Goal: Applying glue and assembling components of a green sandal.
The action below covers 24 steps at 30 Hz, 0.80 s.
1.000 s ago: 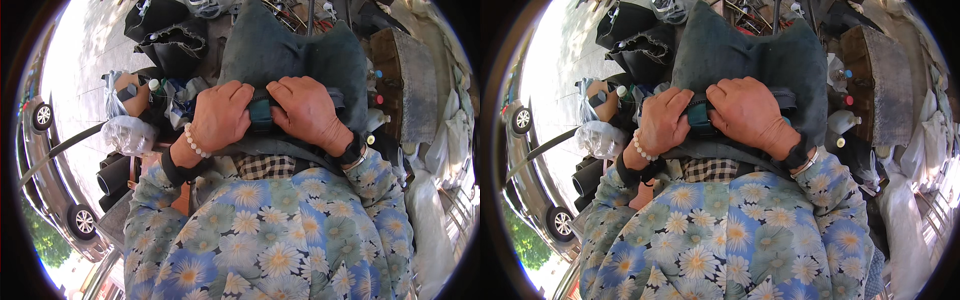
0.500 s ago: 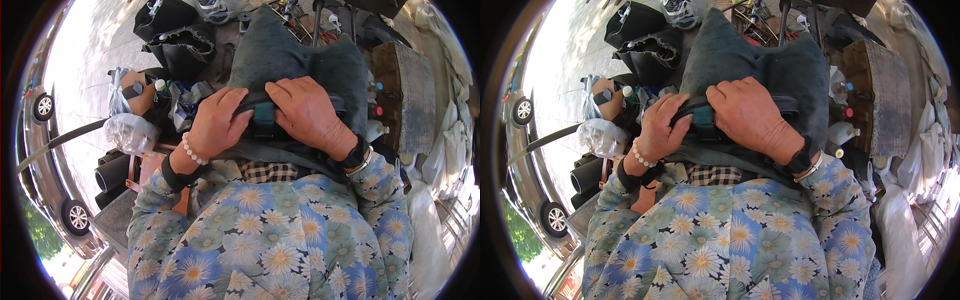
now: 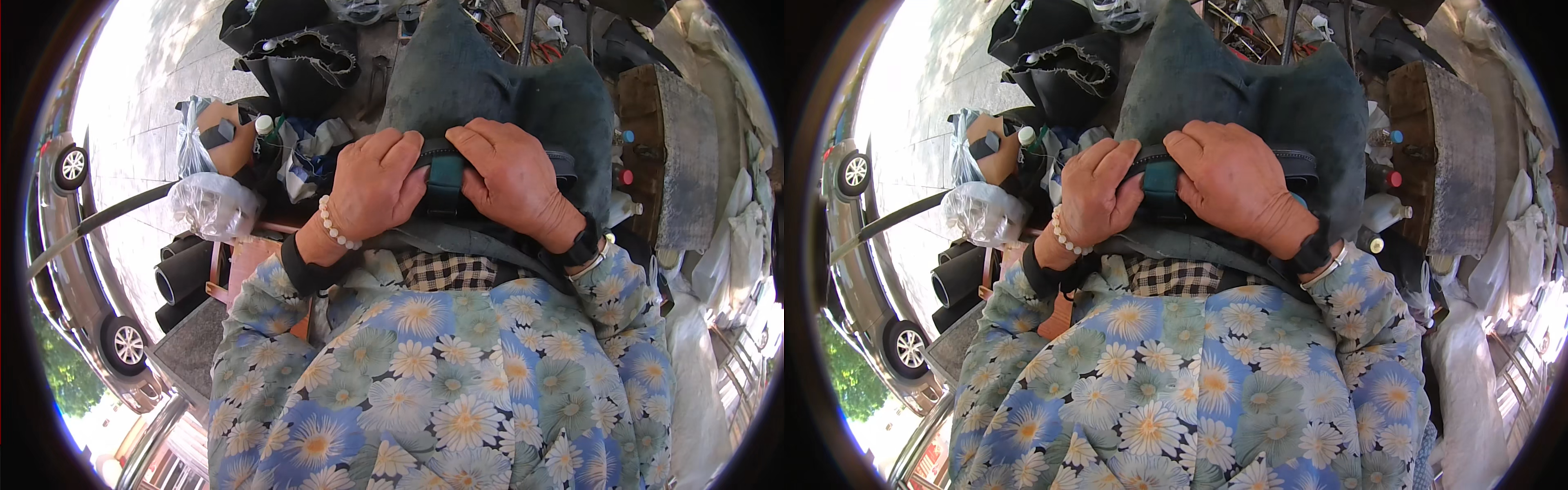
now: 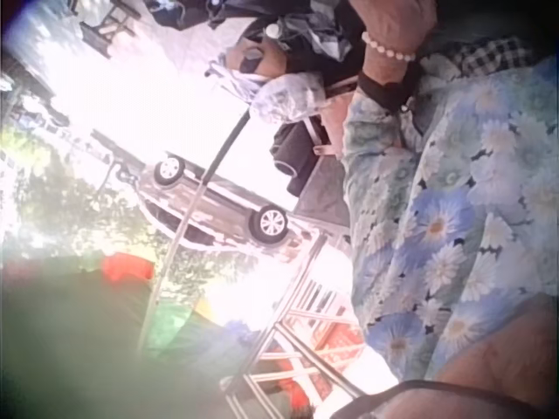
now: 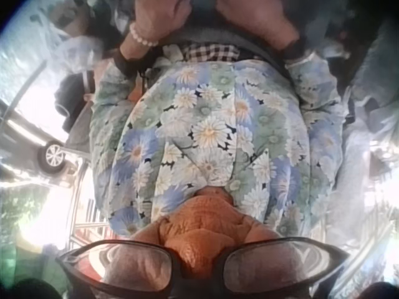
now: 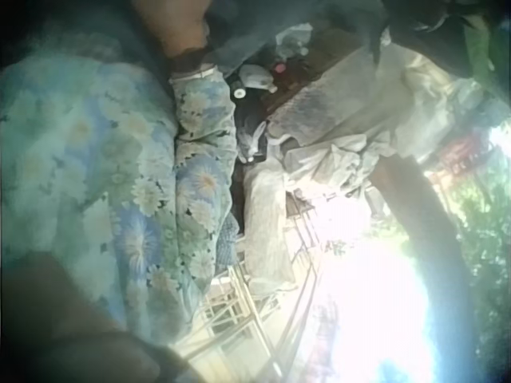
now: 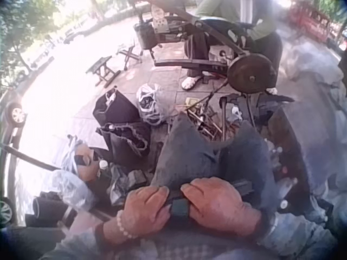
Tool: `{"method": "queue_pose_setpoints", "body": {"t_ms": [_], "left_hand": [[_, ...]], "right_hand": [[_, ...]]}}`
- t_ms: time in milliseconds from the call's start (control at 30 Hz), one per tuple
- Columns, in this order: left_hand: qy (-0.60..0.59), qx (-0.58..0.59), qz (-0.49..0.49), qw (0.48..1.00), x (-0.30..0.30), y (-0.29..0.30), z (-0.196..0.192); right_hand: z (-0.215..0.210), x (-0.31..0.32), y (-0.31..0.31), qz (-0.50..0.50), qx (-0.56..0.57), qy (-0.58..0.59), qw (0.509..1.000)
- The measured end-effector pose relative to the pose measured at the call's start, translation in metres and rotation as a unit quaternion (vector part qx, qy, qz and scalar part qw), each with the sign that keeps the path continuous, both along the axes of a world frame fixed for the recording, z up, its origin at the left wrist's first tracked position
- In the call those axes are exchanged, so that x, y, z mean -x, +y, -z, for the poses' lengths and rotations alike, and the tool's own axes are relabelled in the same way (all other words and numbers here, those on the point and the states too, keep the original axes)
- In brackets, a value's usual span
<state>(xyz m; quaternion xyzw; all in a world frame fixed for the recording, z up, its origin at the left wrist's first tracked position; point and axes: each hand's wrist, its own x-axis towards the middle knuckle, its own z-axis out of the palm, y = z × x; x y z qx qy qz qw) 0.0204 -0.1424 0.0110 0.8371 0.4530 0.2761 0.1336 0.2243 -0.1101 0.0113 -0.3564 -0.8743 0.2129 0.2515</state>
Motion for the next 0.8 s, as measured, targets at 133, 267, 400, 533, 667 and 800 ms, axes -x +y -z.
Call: {"method": "queue_pose_setpoints", "body": {"t_ms": [133, 267, 400, 533, 667, 800], "left_hand": [[-0.012, 0.003, 0.013, 1.000, 0.002, 0.001, -0.002], [-0.041, 0.037, 0.010, 0.998, 0.004, -0.001, -0.004], [-0.101, 0.095, -0.017, 0.990, 0.006, -0.007, -0.007], [-0.082, 0.095, -0.018, 0.992, 0.009, -0.008, -0.012], [-0.028, 0.065, -0.009, 0.997, 0.009, -0.004, -0.015], [0.036, 0.014, -0.003, 0.999, 0.006, -0.001, -0.015]], "right_hand": [[-0.003, 0.000, -0.001, -0.001, -0.010, -0.003, 1.000], [-0.007, 0.001, -0.001, -0.006, -0.015, -0.029, 0.999], [-0.011, 0.002, -0.001, -0.019, 0.006, -0.082, 0.996], [-0.012, 0.004, 0.002, -0.035, -0.011, -0.062, 0.997], [-0.010, 0.009, 0.004, -0.050, -0.009, -0.046, 0.998], [-0.009, 0.009, 0.004, -0.049, 0.014, -0.065, 0.997]]}}
